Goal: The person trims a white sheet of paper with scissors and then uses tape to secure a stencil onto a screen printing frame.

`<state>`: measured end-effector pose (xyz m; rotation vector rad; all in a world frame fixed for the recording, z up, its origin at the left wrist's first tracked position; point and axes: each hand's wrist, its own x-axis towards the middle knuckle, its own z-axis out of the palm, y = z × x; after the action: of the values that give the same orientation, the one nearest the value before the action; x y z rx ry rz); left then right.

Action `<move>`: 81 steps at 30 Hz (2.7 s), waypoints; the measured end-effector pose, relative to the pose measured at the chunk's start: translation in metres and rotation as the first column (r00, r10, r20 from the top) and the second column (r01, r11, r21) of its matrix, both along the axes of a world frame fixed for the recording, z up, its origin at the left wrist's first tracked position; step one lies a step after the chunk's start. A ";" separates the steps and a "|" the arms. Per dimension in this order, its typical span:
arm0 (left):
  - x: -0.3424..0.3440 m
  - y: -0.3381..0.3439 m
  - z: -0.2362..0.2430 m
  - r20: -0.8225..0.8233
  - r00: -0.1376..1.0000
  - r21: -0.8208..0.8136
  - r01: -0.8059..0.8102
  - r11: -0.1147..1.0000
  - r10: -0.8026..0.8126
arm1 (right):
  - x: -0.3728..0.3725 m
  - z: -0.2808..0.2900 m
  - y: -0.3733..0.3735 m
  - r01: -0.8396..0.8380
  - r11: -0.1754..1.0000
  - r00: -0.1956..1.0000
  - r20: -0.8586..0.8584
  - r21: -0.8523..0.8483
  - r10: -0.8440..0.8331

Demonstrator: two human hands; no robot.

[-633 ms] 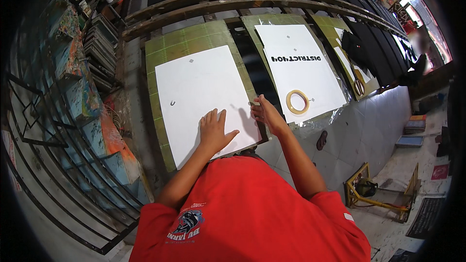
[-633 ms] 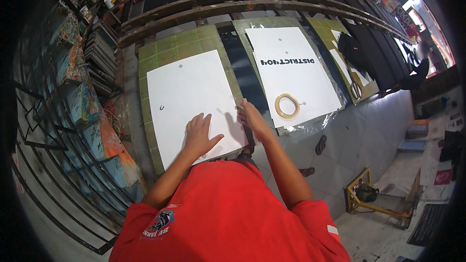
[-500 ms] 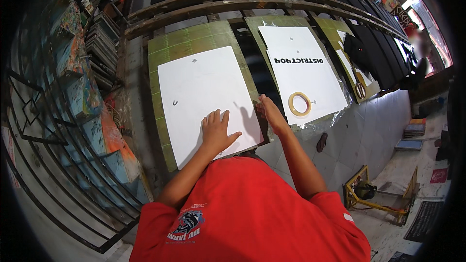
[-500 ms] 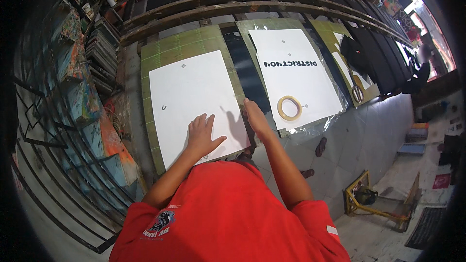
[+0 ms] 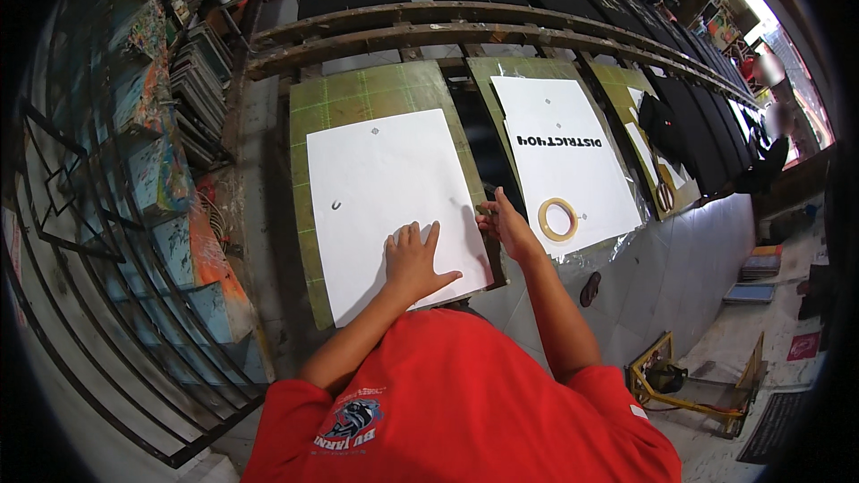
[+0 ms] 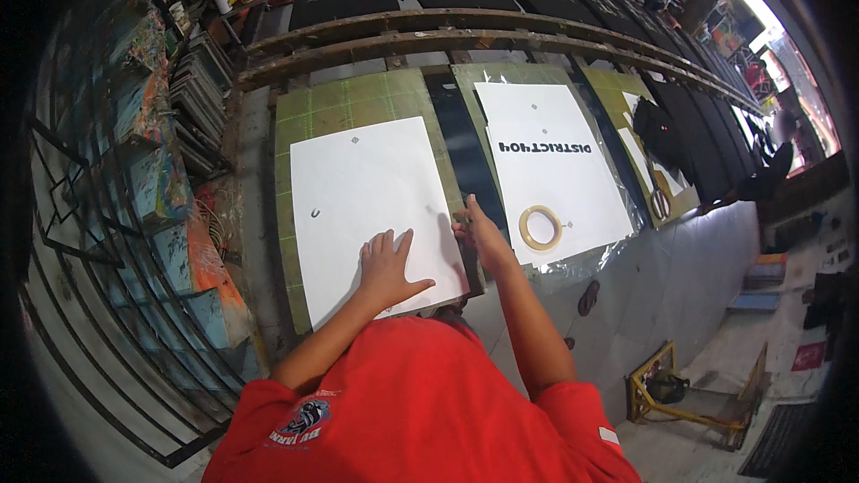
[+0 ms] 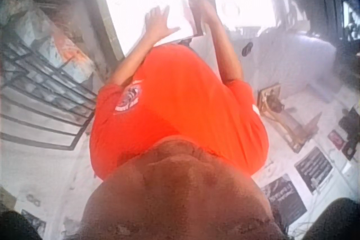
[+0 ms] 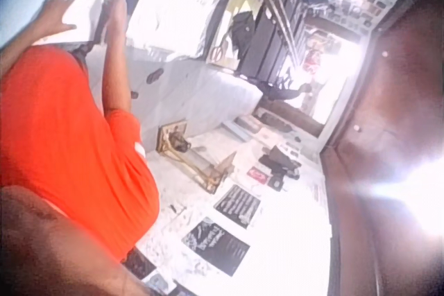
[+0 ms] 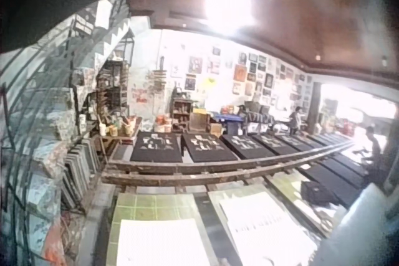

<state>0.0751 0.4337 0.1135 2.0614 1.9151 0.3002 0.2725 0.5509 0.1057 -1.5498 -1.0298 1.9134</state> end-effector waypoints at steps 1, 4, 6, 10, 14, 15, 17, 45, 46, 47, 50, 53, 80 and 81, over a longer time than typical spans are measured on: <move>0.000 0.000 0.000 0.022 1.000 -0.015 0.004 1.000 -0.004 | 0.000 0.000 0.002 0.000 1.000 1.000 -0.009 -0.011 -0.001; -0.002 -0.001 -0.004 -0.008 1.000 0.026 -0.006 1.000 0.006 | -0.001 0.005 0.007 -0.008 0.997 1.000 -0.026 -0.077 0.006; -0.002 -0.001 -0.004 0.011 1.000 0.031 -0.006 1.000 0.006 | -0.001 0.006 0.006 -0.009 0.998 0.980 -0.197 -0.070 -0.005; 0.001 0.001 -0.002 0.037 0.999 0.039 -0.028 0.999 0.026 | 0.000 0.005 0.008 0.008 0.999 0.945 -0.326 -0.049 -0.023; -0.004 0.011 0.003 0.118 0.991 -0.051 -0.061 0.997 0.067 | -0.013 0.016 0.004 0.001 1.000 0.947 -0.321 -0.025 -0.009; -0.005 0.014 -0.001 0.129 0.988 -0.043 -0.078 0.996 0.083 | -0.018 0.017 0.003 -0.001 1.000 0.939 -0.345 -0.019 -0.006; -0.005 0.020 -0.001 0.168 0.979 -0.043 -0.113 0.993 0.118 | -0.020 0.014 0.005 -0.023 1.000 0.932 -0.362 -0.020 0.014; 0.000 0.035 0.019 0.309 0.933 -0.245 -0.109 0.963 0.184 | -0.037 0.005 0.022 0.008 0.968 1.000 -0.011 0.252 -0.006; 0.000 0.036 0.019 0.300 0.937 -0.250 -0.106 0.962 0.181 | -0.038 0.006 0.024 -0.012 0.966 1.000 -0.001 0.256 0.013; 0.001 0.036 0.017 0.292 0.940 -0.254 -0.104 0.961 0.179 | -0.039 0.006 0.026 -0.033 0.965 0.999 0.010 0.261 0.031; 0.004 0.036 0.015 0.256 0.950 -0.249 -0.113 0.962 0.178 | -0.041 0.007 0.030 -0.054 0.966 0.998 0.027 0.251 0.049; 0.004 0.038 0.016 0.269 0.944 -0.321 -0.101 0.942 0.193 | -0.044 0.009 0.033 -0.073 0.968 0.997 0.041 0.239 0.064; 0.016 0.045 0.037 0.119 0.978 -0.331 -0.124 0.936 0.171 | -0.046 0.015 0.029 -0.175 0.958 0.982 0.112 0.225 0.153; 0.016 0.046 0.041 0.108 0.980 -0.349 -0.120 0.929 0.168 | -0.045 0.014 0.029 -0.178 0.958 0.982 0.112 0.226 0.156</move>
<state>0.0915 0.4796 0.1543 1.6388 1.8854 0.1252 0.2271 0.5802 0.1201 -1.4666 -1.4137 1.7622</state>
